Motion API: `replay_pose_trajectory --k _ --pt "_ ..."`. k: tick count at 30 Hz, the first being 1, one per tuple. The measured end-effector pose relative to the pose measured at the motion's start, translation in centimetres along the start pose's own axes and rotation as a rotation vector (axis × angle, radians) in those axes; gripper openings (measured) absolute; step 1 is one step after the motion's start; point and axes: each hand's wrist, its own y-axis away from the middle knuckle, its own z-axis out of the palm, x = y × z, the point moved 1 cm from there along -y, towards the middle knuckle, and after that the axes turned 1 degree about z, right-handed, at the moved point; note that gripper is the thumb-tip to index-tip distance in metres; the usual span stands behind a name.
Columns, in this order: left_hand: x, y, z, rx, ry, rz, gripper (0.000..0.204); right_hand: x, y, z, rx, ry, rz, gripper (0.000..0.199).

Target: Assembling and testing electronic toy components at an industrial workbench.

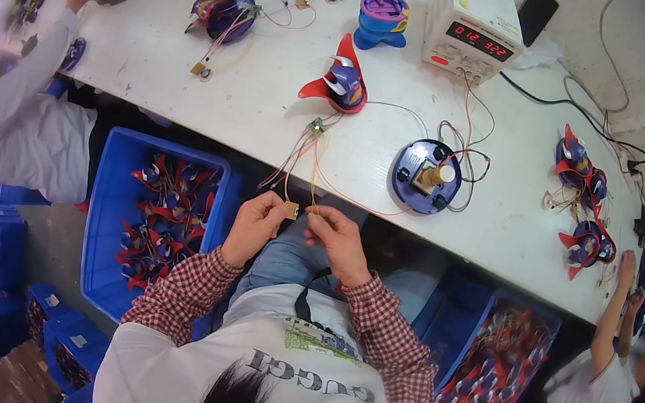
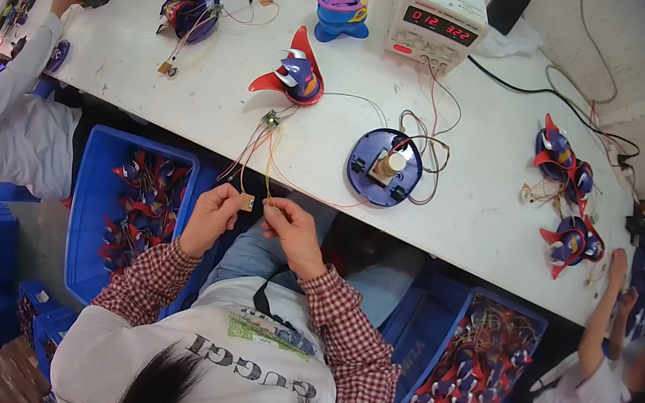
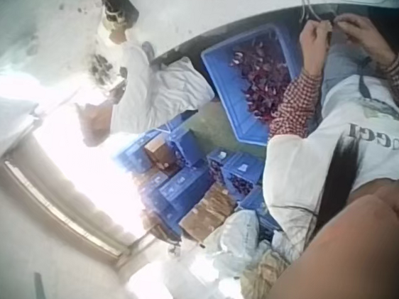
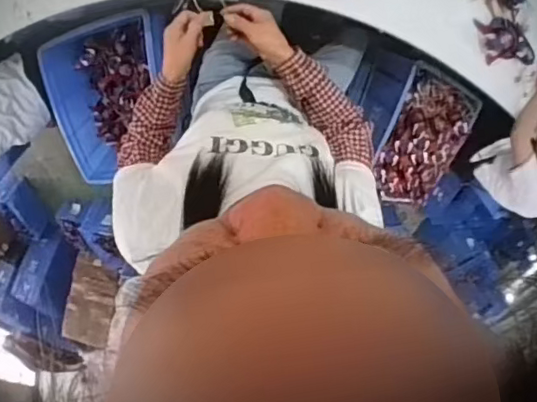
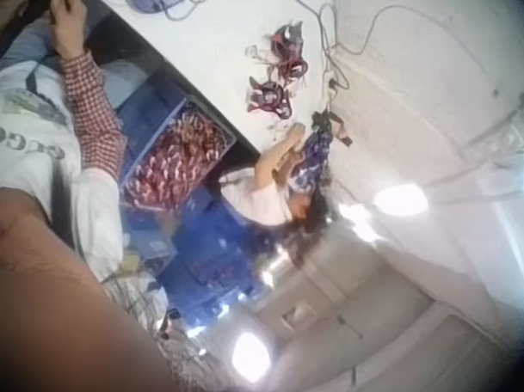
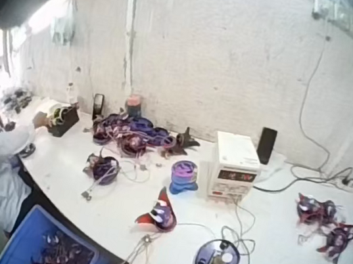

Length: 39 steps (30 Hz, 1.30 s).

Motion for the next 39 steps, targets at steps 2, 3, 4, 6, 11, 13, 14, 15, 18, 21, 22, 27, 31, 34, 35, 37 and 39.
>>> replay_pose_trajectory --k 2,3,4,6,11,13,14,15,18,21,22,27,31,34,35,37,39 --pt "0.22 0.03 0.13 -0.003 0.004 -0.009 0.012 -0.49 0.28 0.25 0.035 0.033 -0.003 0.027" --pt "0.27 0.04 0.18 -0.004 0.006 -0.013 0.012 -0.65 0.36 0.32 0.052 0.049 -0.004 0.026" --pt "0.27 0.04 0.21 -0.005 0.008 -0.017 0.012 -0.74 0.38 0.36 0.068 0.065 -0.006 0.024" --pt "0.15 0.01 0.39 -0.007 0.018 -0.018 0.012 -0.92 0.45 0.25 0.067 0.079 -0.003 0.023" --pt "-0.04 -0.05 0.63 -0.012 0.05 -0.015 0.012 -1.07 0.53 0.13 0.058 0.113 -0.003 0.021" --pt "0.02 -0.07 0.68 -0.018 0.052 -0.012 0.011 -1.06 0.54 0.17 0.057 0.096 -0.012 0.02" --pt "0.02 -0.08 0.7 -0.02 0.053 -0.011 0.011 -1.06 0.55 0.18 0.057 0.088 -0.016 0.02" --pt "-0.01 -0.11 0.69 -0.02 0.053 -0.012 0.011 -1.08 0.54 0.21 0.058 0.088 -0.015 0.02" --pt "-0.2 -0.17 0.62 -0.019 0.037 -0.009 0.011 -1.15 0.56 0.29 0.057 0.094 -0.013 0.02" --pt "-0.24 -0.15 0.6 -0.02 0.027 -0.011 0.011 -1.11 0.57 0.31 0.056 0.087 -0.01 0.02" --pt "-0.23 -0.14 0.6 -0.022 0.024 -0.01 0.011 -1.08 0.57 0.31 0.055 0.079 -0.009 0.02" --pt "-0.39 -0.41 0.68 -0.02 0.016 -0.003 0.011 -1.16 0.22 0.22 0.039 0.03 0.018 0.019" --pt "-0.6 -0.36 0.68 -0.015 0.012 0.009 0.011 -1.02 0.23 0.3 0.026 0.002 0.036 0.018" --pt "-0.58 -0.34 0.63 -0.022 0.002 0.015 0.012 -0.98 0.23 0.41 0.031 0.007 0.019 0.016" --pt "-0.59 -0.35 0.6 -0.02 0.003 0.013 0.012 -0.99 0.28 0.47 0.03 0.008 0.022 0.016" --pt "-0.58 -0.38 0.56 -0.018 -0.018 0.024 0.012 -1.05 0.35 0.58 0.039 0.016 0.001 0.015" --pt "-0.59 -0.37 0.54 -0.017 -0.04 0.035 0.012 -1.12 0.42 0.65 0.05 0.024 -0.022 0.014"
